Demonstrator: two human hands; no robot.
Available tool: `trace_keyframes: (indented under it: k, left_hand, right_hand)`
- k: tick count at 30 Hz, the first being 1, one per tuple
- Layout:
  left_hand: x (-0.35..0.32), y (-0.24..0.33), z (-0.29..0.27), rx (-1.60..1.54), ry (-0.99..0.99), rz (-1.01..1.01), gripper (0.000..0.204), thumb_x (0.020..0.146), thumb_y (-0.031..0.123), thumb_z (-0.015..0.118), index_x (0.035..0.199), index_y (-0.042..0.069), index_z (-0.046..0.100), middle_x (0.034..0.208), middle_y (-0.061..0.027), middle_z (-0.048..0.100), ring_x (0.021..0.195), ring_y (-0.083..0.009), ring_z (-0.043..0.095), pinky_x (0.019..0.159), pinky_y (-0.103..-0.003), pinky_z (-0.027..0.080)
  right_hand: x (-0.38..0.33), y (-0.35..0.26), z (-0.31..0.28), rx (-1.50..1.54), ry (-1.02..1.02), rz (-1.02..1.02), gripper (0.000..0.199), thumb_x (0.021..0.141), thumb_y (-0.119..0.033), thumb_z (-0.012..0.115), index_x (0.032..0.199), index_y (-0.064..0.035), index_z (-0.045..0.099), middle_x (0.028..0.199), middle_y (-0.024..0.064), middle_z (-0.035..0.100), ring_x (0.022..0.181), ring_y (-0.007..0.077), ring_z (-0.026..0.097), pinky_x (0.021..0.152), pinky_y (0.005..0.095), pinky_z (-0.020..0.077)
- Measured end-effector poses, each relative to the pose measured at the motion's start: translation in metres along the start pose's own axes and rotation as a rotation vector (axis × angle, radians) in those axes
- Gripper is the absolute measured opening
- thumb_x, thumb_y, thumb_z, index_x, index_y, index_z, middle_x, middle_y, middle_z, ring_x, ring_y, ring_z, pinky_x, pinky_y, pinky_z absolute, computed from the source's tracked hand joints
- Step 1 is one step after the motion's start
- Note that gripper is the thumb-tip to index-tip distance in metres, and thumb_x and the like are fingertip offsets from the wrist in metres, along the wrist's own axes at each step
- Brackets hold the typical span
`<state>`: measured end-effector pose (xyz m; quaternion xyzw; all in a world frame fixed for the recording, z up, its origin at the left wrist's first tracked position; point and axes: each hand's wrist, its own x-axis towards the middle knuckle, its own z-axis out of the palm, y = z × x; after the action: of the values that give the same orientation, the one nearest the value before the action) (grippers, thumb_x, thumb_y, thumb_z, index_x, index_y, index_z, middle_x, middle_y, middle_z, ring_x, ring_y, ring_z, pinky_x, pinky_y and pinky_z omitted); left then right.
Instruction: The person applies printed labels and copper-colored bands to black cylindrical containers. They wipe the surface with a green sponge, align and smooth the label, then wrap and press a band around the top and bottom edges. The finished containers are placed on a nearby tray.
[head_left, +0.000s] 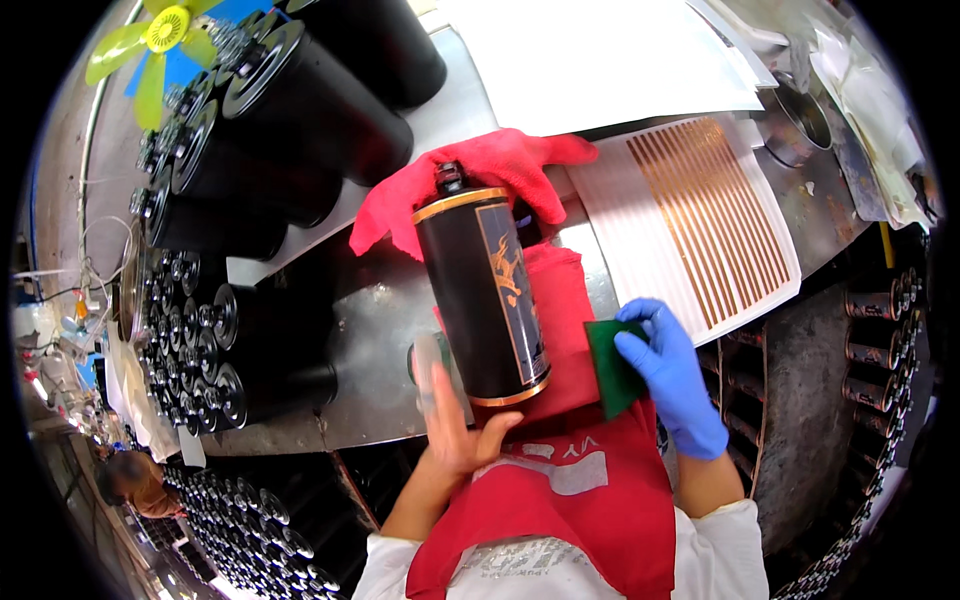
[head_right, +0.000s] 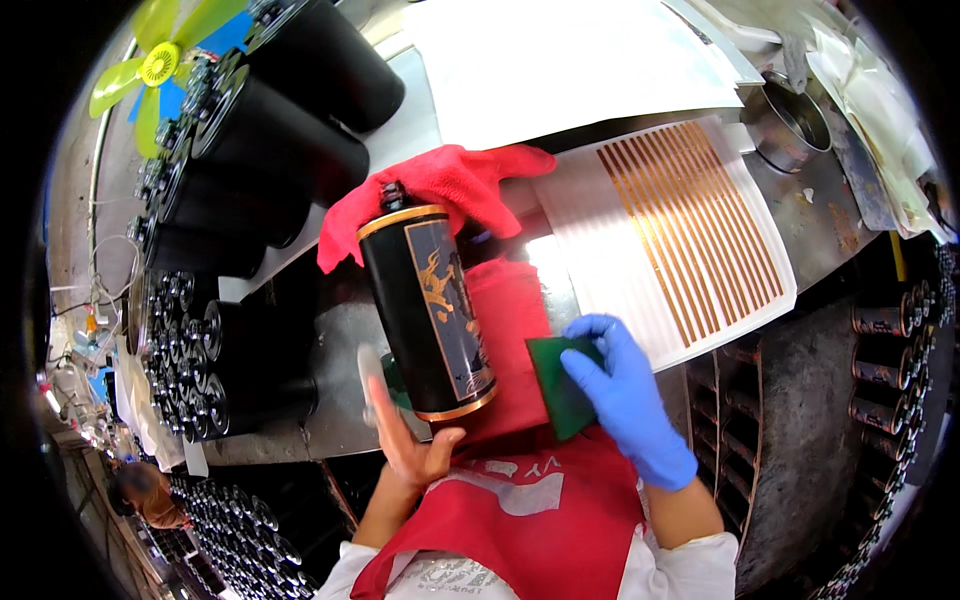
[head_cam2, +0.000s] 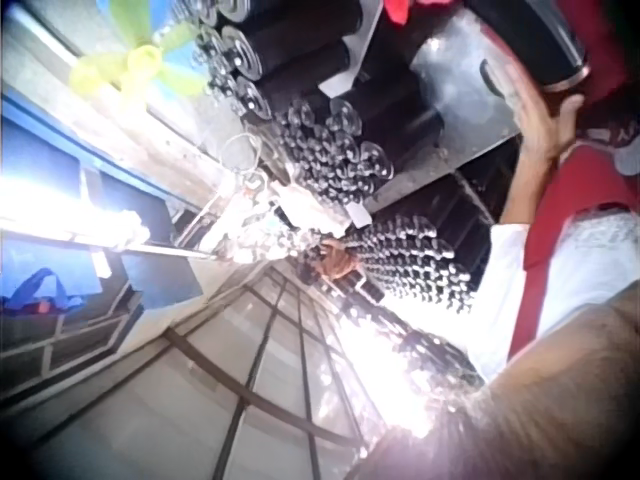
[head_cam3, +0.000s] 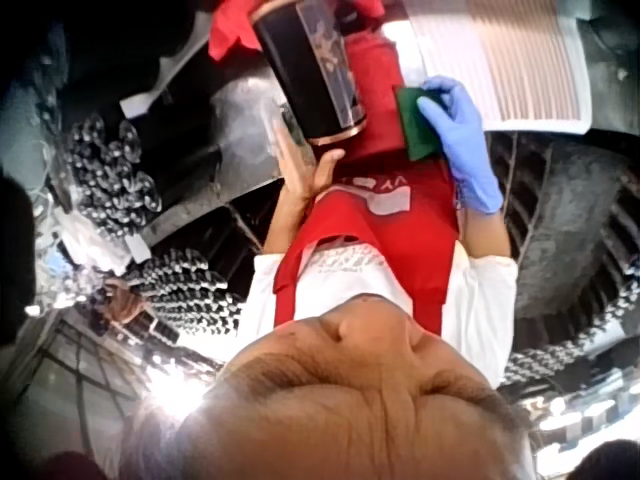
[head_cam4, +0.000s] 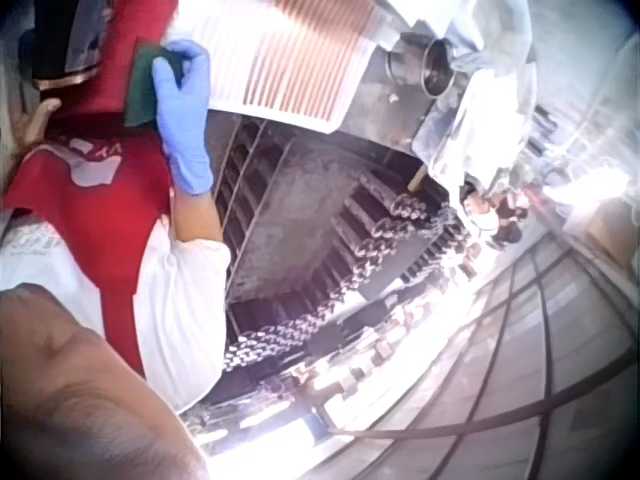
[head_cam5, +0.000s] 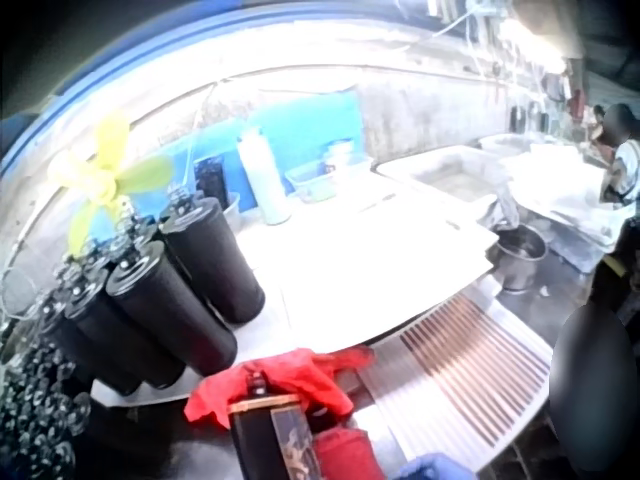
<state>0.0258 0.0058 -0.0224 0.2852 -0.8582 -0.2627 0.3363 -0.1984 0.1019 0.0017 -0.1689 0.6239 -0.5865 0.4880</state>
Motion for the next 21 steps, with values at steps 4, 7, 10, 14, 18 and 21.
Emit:
trace_keyframes:
  k: [4,7,10,14,18,21]
  left_hand:
    - [-0.016,0.005,0.005,0.292,-0.016,0.356,0.062,0.074,0.026,0.073,0.130,0.018,0.048,0.127,-0.0153,0.050,0.121,-0.0361,0.044,0.104,-0.062,0.011]
    - [0.023,0.030,0.004,0.547,-0.160,0.413,0.035,0.082,0.021,0.060,0.117,0.026,0.059,0.107,0.0028,0.060,0.113,-0.0226,0.052,0.105,-0.058,0.010]
    - [0.043,0.042,0.001,0.668,-0.302,0.528,0.033,0.084,0.018,0.052,0.115,0.020,0.062,0.089,0.0019,0.062,0.113,-0.0172,0.054,0.107,-0.058,0.004]
    - [0.047,0.058,0.004,0.712,-0.305,0.555,0.034,0.081,0.009,0.051,0.111,0.019,0.063,0.082,0.0001,0.059,0.113,-0.0182,0.054,0.105,-0.061,0.005]
    - [0.033,0.033,-0.020,0.307,-0.073,0.436,0.032,0.075,0.008,0.062,0.104,0.021,0.064,0.090,-0.0055,0.061,0.108,-0.0282,0.054,0.099,-0.065,0.014]
    - [0.038,0.002,-0.048,0.426,0.272,0.136,0.034,0.078,0.006,0.067,0.110,0.001,0.059,0.106,-0.0144,0.059,0.104,-0.0342,0.053,0.094,-0.051,0.037]
  right_hand:
    - [0.043,-0.035,0.008,-0.058,-0.023,-0.008,0.016,0.085,-0.014,0.061,0.094,-0.0027,0.056,0.081,-0.0013,0.055,0.074,0.0066,0.049,0.069,0.0215,0.0422]
    - [0.085,-0.080,0.040,-0.327,-0.089,-0.172,0.021,0.085,-0.023,0.062,0.083,-0.0026,0.061,0.066,-0.0003,0.055,0.063,0.0074,0.050,0.060,0.0238,0.0429]
    - [0.129,-0.114,0.080,-0.660,-0.235,-0.490,0.021,0.084,-0.025,0.059,0.088,-0.0051,0.066,0.076,0.0080,0.064,0.071,0.0138,0.059,0.067,0.0277,0.0474]
    - [0.169,-0.143,0.099,-1.156,-0.615,-0.663,0.030,0.080,-0.031,0.057,0.093,-0.0057,0.067,0.084,0.0137,0.066,0.079,0.0282,0.063,0.078,0.0350,0.0478]
    - [0.186,-0.138,0.090,-1.026,-0.777,-0.810,0.035,0.077,-0.034,0.057,0.090,-0.0038,0.067,0.082,0.0151,0.066,0.078,0.0300,0.063,0.075,0.0372,0.0474]
    - [0.164,-0.153,0.079,-0.942,-0.716,-0.703,0.034,0.073,-0.034,0.064,0.090,-0.0053,0.068,0.082,0.0115,0.067,0.074,0.0248,0.063,0.070,0.0338,0.0483]
